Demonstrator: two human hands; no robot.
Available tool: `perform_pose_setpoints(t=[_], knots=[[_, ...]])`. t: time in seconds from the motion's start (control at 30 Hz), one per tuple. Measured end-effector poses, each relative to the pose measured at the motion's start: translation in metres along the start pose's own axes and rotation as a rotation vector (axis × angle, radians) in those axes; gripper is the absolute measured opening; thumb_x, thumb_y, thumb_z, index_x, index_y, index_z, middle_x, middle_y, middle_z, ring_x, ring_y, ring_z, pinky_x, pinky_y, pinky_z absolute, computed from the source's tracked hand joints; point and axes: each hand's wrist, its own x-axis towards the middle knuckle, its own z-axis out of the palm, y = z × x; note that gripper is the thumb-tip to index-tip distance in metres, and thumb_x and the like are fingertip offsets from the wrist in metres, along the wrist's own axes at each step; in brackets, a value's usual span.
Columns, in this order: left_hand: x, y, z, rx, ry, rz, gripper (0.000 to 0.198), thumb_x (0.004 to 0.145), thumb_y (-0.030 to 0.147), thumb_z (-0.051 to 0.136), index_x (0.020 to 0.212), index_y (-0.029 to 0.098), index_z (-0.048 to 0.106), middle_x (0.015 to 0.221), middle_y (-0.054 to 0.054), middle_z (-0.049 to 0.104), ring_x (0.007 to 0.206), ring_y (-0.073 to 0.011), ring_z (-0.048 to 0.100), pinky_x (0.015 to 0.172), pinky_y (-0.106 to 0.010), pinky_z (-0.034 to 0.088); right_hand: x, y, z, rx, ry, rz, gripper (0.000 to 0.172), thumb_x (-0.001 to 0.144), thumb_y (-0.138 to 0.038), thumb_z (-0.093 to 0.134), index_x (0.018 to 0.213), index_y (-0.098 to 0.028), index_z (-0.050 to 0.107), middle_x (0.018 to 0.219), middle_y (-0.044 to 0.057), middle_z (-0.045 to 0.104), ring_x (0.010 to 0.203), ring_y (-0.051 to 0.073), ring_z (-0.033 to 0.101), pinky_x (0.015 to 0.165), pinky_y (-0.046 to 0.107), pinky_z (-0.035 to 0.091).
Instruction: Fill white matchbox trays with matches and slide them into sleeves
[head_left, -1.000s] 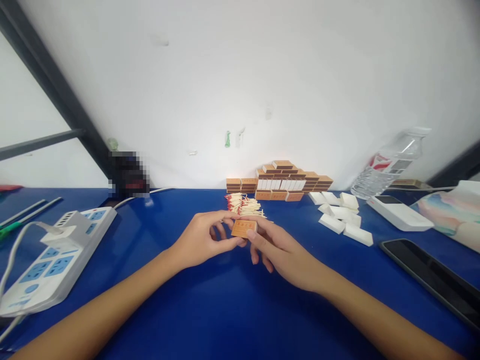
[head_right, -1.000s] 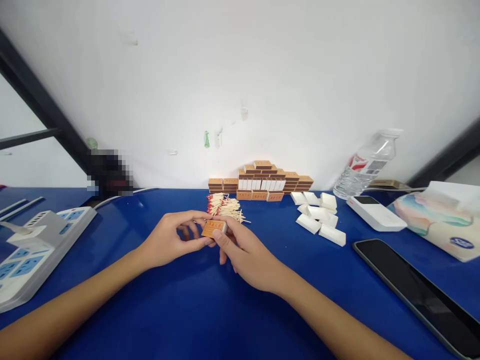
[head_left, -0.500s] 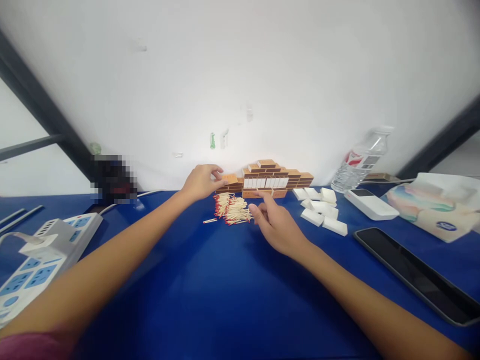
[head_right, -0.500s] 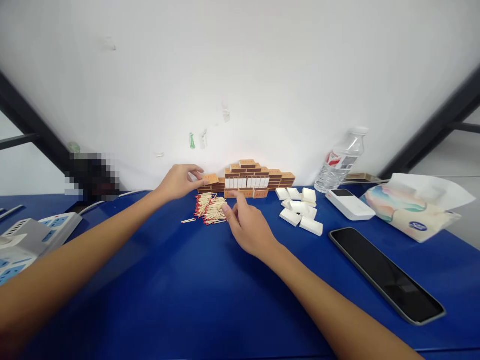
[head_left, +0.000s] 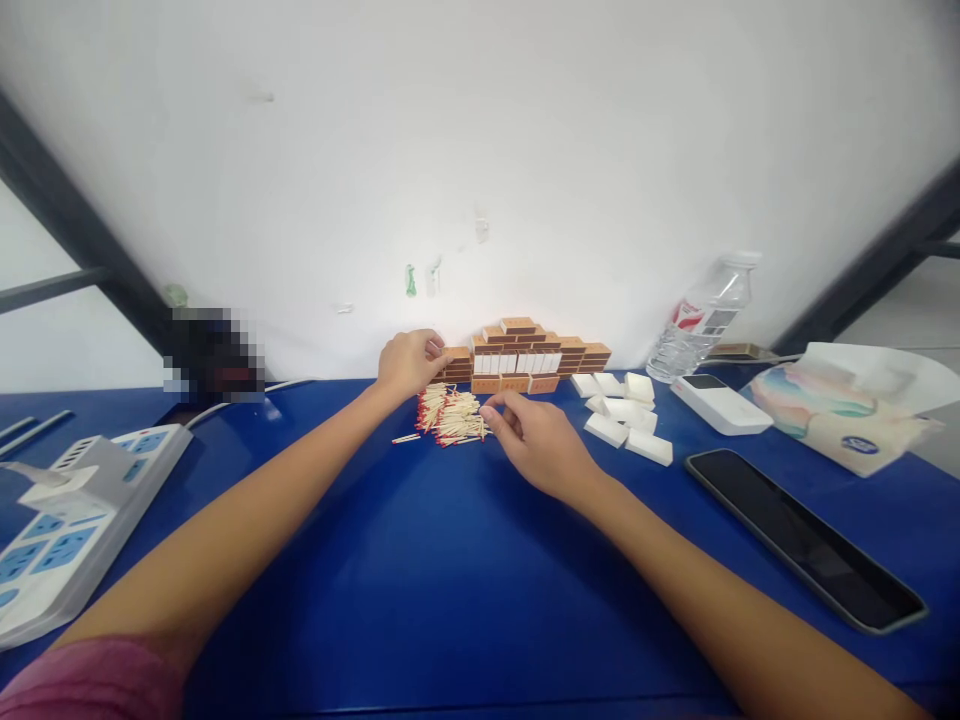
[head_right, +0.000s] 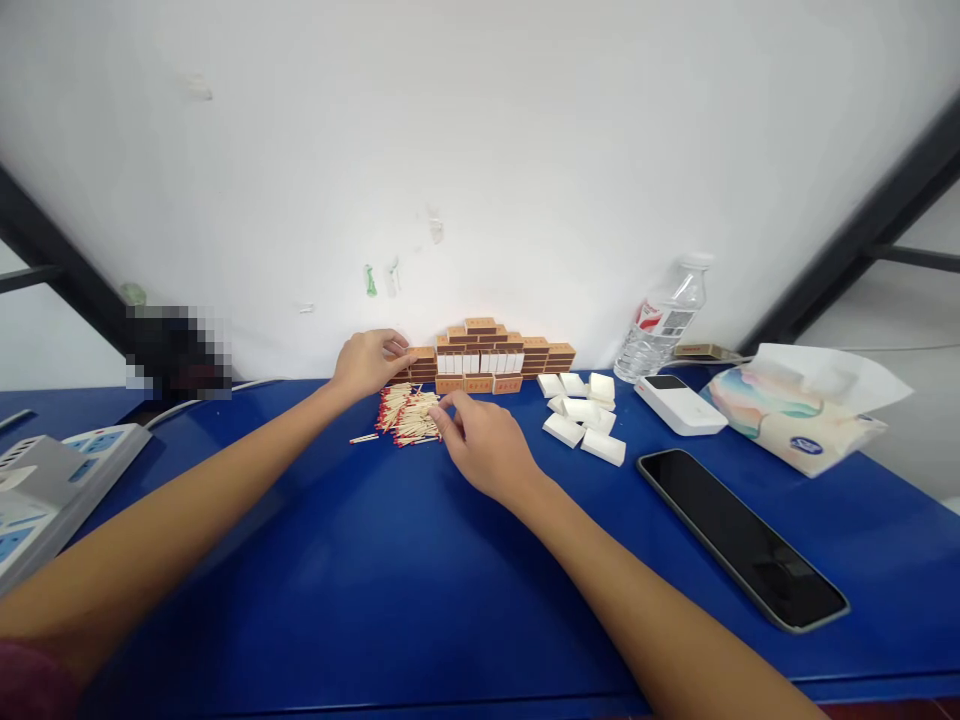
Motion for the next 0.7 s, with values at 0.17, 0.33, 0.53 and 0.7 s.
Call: perform_pose_setpoints(t=[0.17,0.33,0.53,0.7], knots=[[0.001,0.006,0.007,0.041,0.013,0.046,0.026,0.085,0.042,0.078,0.100,0.021,0.073,0.099,-0.004,0.079,0.091,-0.0210,0.071,0.079,-0.031,0.050,0.004,0.001,-0.005,-0.185,-0.045,0.013,0.032,0.108,-0.043,0.042,0.105,-0.021,0.066,0.079,0.003,0.073,0.071,0.018,0.066,0.064,0.029,0.038],[-0.034,0.017,-0.012,0.156,0.022,0.188,0.022,0.090,0.034,0.072,0.104,0.016,0.072,0.114,-0.013,0.073,0.110,-0.0295,0.061,0.090,-0.040,0.045,0.008,0.021,-0.031,-0.508,-0.218,0.139,0.028,0.102,-0.042,0.053,0.102,-0.019,0.069,0.095,0.013,0.077,0.085,0.027,0.070,0.067,0.033,0.041],[-0.123,0.021,-0.048,0.320,-0.040,0.777,0.029,0.102,0.039,0.054,0.097,0.017,0.071,0.084,-0.006,0.070,0.086,-0.0235,0.062,0.075,-0.037,0.045,0.006,0.073,-0.075,-0.645,-0.315,0.343,0.021,0.088,-0.038,0.070,0.088,-0.017,0.071,0.094,0.018,0.075,0.088,0.035,0.070,0.067,0.038,0.044],[-0.155,-0.011,-0.057,0.214,-0.013,0.763,0.027,0.104,0.033,0.053,0.093,0.017,0.071,0.072,-0.001,0.070,0.063,-0.0146,0.064,0.060,-0.029,0.043,0.008,0.085,-0.081,-0.582,-0.521,0.409,0.017,0.089,-0.034,0.067,0.081,-0.019,0.070,0.088,0.012,0.074,0.075,0.025,0.067,0.063,0.033,0.042]])
